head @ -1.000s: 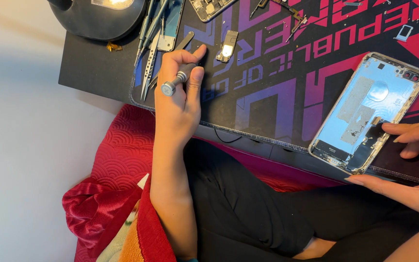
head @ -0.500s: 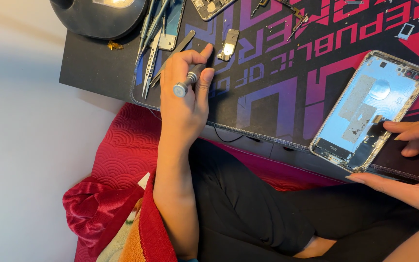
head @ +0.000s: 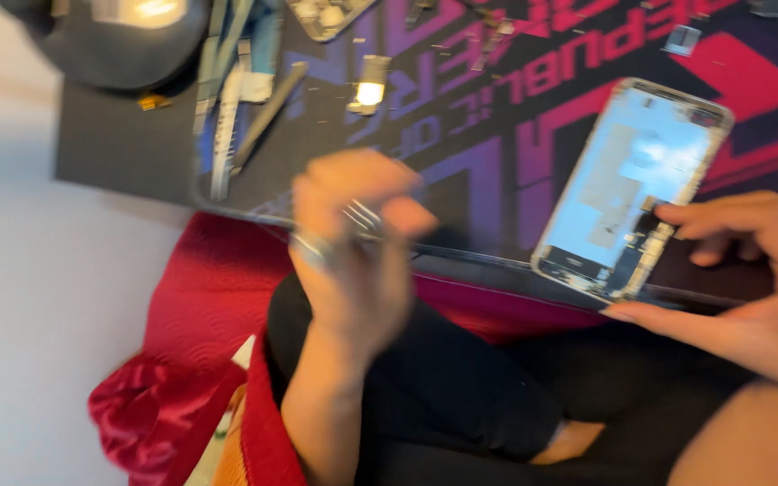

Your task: Cleaning adhesive residue from the internal frame of a mobile phone using a precision scraping tool

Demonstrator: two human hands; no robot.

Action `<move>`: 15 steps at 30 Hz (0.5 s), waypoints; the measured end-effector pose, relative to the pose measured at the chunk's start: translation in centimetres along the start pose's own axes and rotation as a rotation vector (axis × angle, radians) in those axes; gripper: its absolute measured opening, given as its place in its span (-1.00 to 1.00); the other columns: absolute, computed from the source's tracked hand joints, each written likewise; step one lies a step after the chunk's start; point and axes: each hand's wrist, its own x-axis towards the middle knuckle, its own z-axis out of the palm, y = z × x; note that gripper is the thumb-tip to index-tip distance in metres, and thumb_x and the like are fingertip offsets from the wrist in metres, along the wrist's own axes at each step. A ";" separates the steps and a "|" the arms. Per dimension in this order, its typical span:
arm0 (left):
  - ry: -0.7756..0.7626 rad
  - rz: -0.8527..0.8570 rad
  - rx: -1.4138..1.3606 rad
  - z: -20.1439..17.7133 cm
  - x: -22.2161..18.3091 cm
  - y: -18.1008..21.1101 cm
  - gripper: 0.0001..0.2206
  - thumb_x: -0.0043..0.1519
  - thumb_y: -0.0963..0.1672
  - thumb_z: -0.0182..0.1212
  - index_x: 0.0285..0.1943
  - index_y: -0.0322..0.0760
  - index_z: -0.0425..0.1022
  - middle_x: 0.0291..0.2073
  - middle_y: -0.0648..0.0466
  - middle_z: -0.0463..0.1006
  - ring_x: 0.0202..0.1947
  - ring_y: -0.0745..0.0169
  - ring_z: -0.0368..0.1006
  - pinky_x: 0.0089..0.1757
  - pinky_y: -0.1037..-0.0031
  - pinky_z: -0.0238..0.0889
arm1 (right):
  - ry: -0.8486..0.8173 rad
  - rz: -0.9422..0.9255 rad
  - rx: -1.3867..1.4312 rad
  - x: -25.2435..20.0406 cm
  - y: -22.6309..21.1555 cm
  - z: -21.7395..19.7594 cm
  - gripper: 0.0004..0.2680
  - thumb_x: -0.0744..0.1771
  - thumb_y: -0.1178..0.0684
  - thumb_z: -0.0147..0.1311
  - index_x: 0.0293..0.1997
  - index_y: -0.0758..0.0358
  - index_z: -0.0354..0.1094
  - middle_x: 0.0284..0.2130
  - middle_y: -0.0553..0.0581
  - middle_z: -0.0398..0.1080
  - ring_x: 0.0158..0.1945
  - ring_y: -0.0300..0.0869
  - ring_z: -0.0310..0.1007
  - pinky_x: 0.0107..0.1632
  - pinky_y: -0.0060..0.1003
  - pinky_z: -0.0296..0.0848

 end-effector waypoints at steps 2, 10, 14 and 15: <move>-0.254 -0.079 -0.042 1.8 -1.9 3.1 -0.63 0.16 -0.28 0.46 0.05 -0.35 0.36 -0.05 -0.05 0.56 -0.10 0.07 0.61 -0.03 0.36 0.54 | -0.035 -0.063 -0.043 1.1 -1.4 -0.8 -0.39 -0.05 0.12 0.58 -0.04 0.52 0.28 0.08 0.31 0.51 -0.30 -0.16 0.38 -0.18 -0.35 0.37; -0.431 0.031 -0.208 3.8 -5.0 1.0 -0.31 0.35 -0.42 0.23 0.48 0.01 -0.01 0.18 -0.09 0.48 0.03 0.08 0.57 0.05 0.40 0.59 | -0.026 -0.099 -0.064 1.3 -2.1 -1.4 -0.41 -0.04 0.11 0.60 -0.03 0.50 0.36 -0.04 0.28 0.53 -0.29 -0.16 0.45 -0.21 -0.35 0.44; -0.448 0.127 0.013 3.9 -4.5 0.9 -0.37 0.29 -0.43 0.30 0.38 -0.21 0.03 0.16 -0.08 0.48 0.02 0.03 0.60 0.00 0.36 0.58 | -0.044 -0.114 -0.060 1.5 -2.0 -1.5 -0.42 -0.04 0.09 0.59 -0.05 0.51 0.35 0.01 0.32 0.53 -0.28 -0.15 0.46 -0.20 -0.32 0.48; -0.451 0.127 0.016 3.8 -4.5 0.9 -0.37 0.29 -0.43 0.30 0.38 -0.21 0.03 0.16 -0.08 0.48 0.02 0.03 0.60 0.00 0.36 0.58 | -0.043 -0.113 -0.056 1.4 -1.9 -1.4 -0.42 -0.04 0.09 0.59 -0.05 0.51 0.35 0.01 0.32 0.53 -0.28 -0.15 0.46 -0.20 -0.32 0.48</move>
